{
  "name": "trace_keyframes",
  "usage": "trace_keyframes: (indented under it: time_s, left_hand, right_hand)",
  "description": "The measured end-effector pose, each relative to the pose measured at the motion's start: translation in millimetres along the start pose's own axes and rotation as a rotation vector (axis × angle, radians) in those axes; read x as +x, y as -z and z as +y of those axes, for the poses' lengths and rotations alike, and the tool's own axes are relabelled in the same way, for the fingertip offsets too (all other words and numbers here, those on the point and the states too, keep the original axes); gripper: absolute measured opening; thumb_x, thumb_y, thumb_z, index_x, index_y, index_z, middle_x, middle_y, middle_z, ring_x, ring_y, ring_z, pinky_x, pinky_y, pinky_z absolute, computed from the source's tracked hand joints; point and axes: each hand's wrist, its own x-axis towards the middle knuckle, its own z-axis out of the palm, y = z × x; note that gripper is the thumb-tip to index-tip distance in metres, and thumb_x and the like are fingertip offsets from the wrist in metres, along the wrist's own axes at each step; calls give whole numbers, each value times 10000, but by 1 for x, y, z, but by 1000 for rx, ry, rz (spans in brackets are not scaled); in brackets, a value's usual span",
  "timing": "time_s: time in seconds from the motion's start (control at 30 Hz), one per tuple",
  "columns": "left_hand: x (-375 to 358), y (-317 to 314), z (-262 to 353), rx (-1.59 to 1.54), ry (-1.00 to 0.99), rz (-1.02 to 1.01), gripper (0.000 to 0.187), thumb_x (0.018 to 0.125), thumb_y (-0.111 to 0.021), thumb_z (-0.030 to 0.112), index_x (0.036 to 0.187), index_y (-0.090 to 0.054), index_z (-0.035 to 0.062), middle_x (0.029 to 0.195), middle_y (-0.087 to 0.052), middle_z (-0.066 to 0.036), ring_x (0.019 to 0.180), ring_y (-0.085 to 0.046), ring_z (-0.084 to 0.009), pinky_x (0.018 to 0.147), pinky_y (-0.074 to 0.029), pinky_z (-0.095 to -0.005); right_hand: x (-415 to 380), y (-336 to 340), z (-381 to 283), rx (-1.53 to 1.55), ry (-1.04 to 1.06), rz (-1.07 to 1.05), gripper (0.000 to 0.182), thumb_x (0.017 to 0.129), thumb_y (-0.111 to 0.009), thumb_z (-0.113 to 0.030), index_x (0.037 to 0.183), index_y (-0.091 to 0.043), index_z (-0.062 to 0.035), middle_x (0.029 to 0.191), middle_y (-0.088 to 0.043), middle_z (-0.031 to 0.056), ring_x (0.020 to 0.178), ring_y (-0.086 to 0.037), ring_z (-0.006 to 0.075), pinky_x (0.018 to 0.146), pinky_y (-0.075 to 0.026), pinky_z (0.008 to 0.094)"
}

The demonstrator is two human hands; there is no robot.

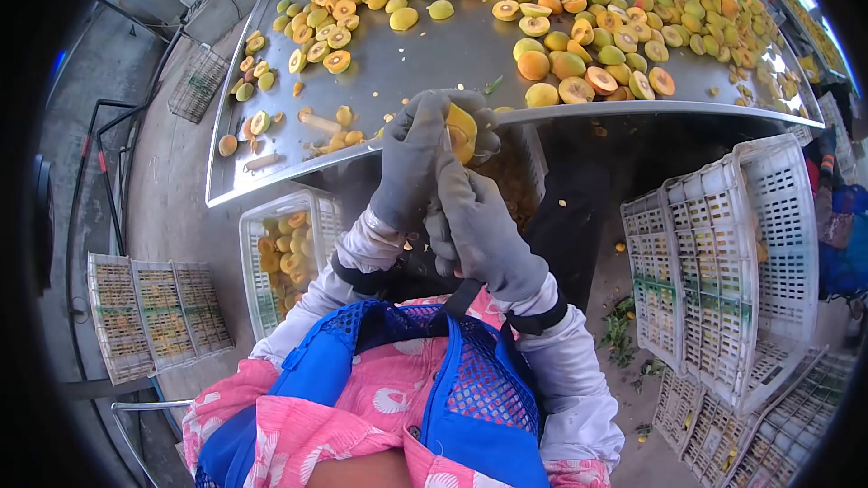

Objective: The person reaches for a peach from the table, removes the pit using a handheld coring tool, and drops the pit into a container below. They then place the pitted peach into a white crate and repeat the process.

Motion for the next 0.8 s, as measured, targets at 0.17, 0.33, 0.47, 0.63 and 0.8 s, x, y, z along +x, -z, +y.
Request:
trace_keyframes:
  time_s: [0.17, 0.33, 0.47, 0.63, 0.8]
  left_hand:
    - [9, 14, -9, 52, -19, -128, 435, 1015, -440, 387, 1100, -602, -8, 951, -664, -154, 810, -659, -205, 702, -575, -340]
    - [10, 27, -34, -209, 271, -84, 507, 1008, -401, 472, 1158, -541, 8, 1003, -635, -155, 857, -617, -224, 795, -533, -386]
    - [-6, 46, -40, -507, 345, 378, 447, 1010, -427, 426, 1071, -571, 8, 929, -647, -164, 778, -640, -248, 715, -558, -351]
    - [-71, 198, -5, 545, -14, 702, 257, 940, -600, 266, 1023, -646, 27, 905, -686, -129, 824, -691, -251, 663, -552, -308]
    - [-59, 219, 28, 1548, -324, 706, 305, 827, -686, 187, 1090, -670, 34, 1111, -652, -149, 1022, -628, -287, 936, -477, -383]
  right_hand:
    - [9, 23, 5, 277, -171, -425, 517, 965, -334, -642, 878, -442, -144, 578, -303, -62, 385, -217, 47, 331, -213, 213]
    - [37, 42, 32, 463, -183, -571, 549, 941, -310, -684, 876, -434, -153, 598, -283, -71, 398, -182, 34, 338, -169, 197]
    - [37, 46, 60, 482, -197, -551, 547, 939, -311, -684, 883, -447, -156, 594, -275, -77, 400, -180, 31, 340, -170, 196]
    - [42, 64, 75, 556, -257, -480, 542, 937, -328, -683, 858, -465, -165, 582, -258, -84, 398, -174, 28, 343, -160, 195]
    - [70, 63, 64, 638, -330, -436, 508, 983, -329, -615, 813, -470, -157, 551, -279, -85, 395, -184, 42, 352, -175, 207]
